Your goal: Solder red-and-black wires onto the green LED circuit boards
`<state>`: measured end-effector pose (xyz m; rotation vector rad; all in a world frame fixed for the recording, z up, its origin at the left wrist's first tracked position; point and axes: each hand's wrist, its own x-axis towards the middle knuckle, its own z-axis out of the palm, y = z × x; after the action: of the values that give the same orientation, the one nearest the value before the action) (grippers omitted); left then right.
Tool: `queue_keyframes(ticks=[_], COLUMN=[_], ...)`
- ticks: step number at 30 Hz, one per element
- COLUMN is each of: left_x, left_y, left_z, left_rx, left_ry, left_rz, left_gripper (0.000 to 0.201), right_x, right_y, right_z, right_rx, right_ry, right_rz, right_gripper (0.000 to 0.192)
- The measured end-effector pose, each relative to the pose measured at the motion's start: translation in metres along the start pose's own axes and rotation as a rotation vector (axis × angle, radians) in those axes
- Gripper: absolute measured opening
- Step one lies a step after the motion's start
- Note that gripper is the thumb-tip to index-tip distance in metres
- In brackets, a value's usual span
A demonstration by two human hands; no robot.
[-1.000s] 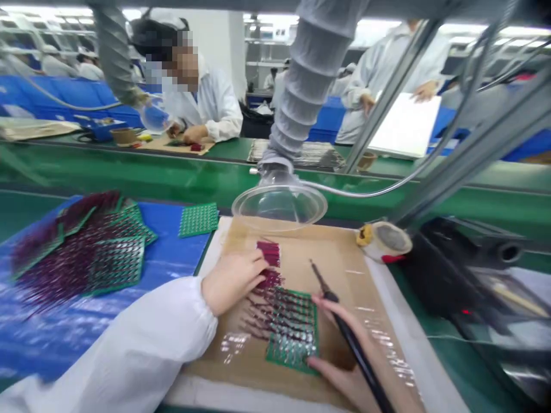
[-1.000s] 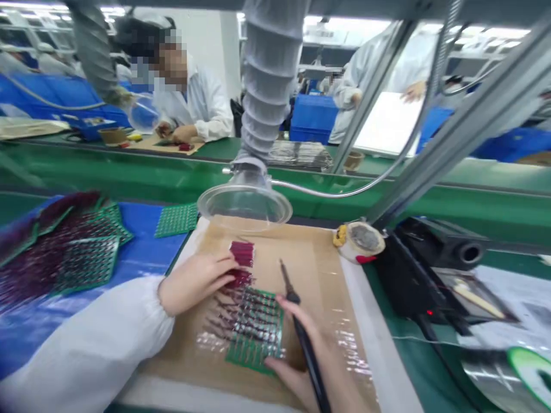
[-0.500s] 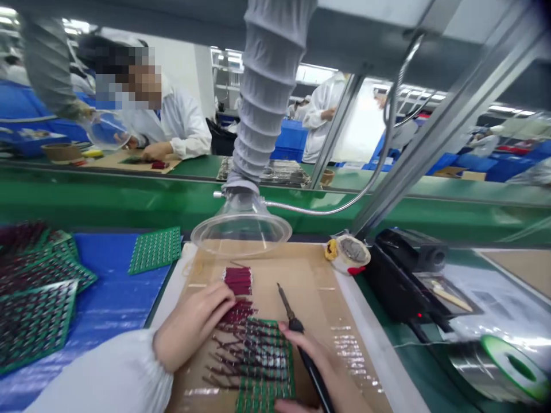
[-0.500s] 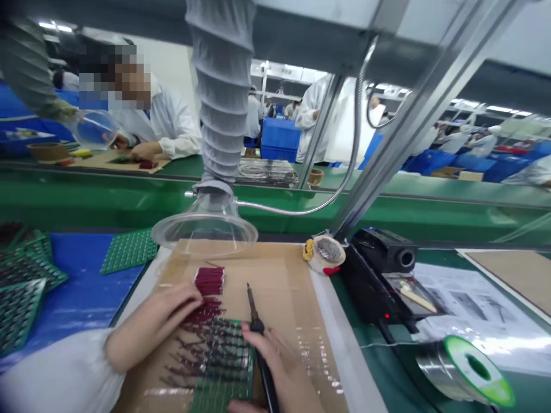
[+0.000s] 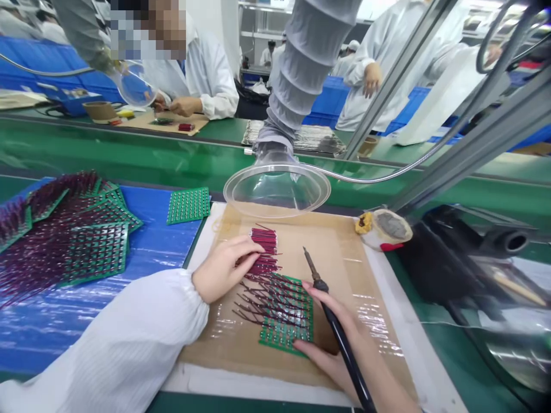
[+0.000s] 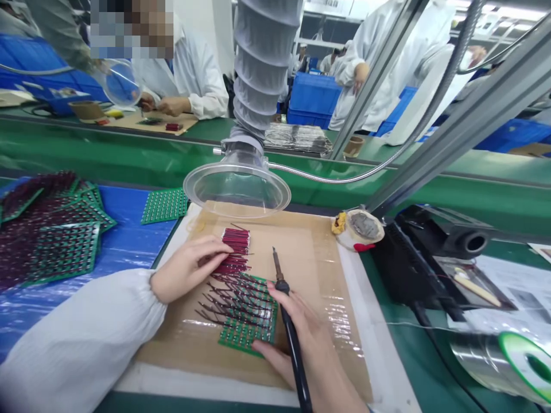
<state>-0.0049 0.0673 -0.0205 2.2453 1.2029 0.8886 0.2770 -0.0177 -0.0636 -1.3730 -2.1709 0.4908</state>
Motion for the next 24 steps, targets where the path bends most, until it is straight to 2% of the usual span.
queue_keyframes(ticks=[7,11,13,16,19,22,24], left_x=[0.000,-0.004,-0.006,-0.010,-0.014,-0.018,-0.020], left_y=[0.006,0.026,0.038,0.050,0.056,0.058,0.060], left_z=[0.000,0.006,0.009,0.013,0.017,0.022,0.025], left_rx=[-0.053,-0.271,-0.330,-0.268,-0.231,-0.199,-0.190], left_ry=[0.059,0.069,0.045,0.004,-0.070,-0.189,-0.220], left_rz=[-0.098,-0.131,-0.108,0.001,0.078,0.093,0.112], left_gripper=[0.014,0.014,0.010,0.010,0.014,0.015,0.017], right_x=[0.007,0.011,0.011,0.009,0.008,0.011,0.013], right_y=[-0.006,-0.014,-0.020,-0.033,-0.046,-0.056,-0.059], right_z=[-0.006,-0.012,-0.013,-0.014,-0.013,-0.013,-0.012], right_rx=[0.009,0.056,0.128,0.292,0.481,0.563,0.540], right_ry=[0.012,0.037,0.104,0.222,0.280,0.374,0.424], right_rz=[-0.043,-0.056,-0.023,0.099,0.212,0.233,0.223], right_gripper=[0.072,0.070,0.067,0.062,0.057,0.055,0.052])
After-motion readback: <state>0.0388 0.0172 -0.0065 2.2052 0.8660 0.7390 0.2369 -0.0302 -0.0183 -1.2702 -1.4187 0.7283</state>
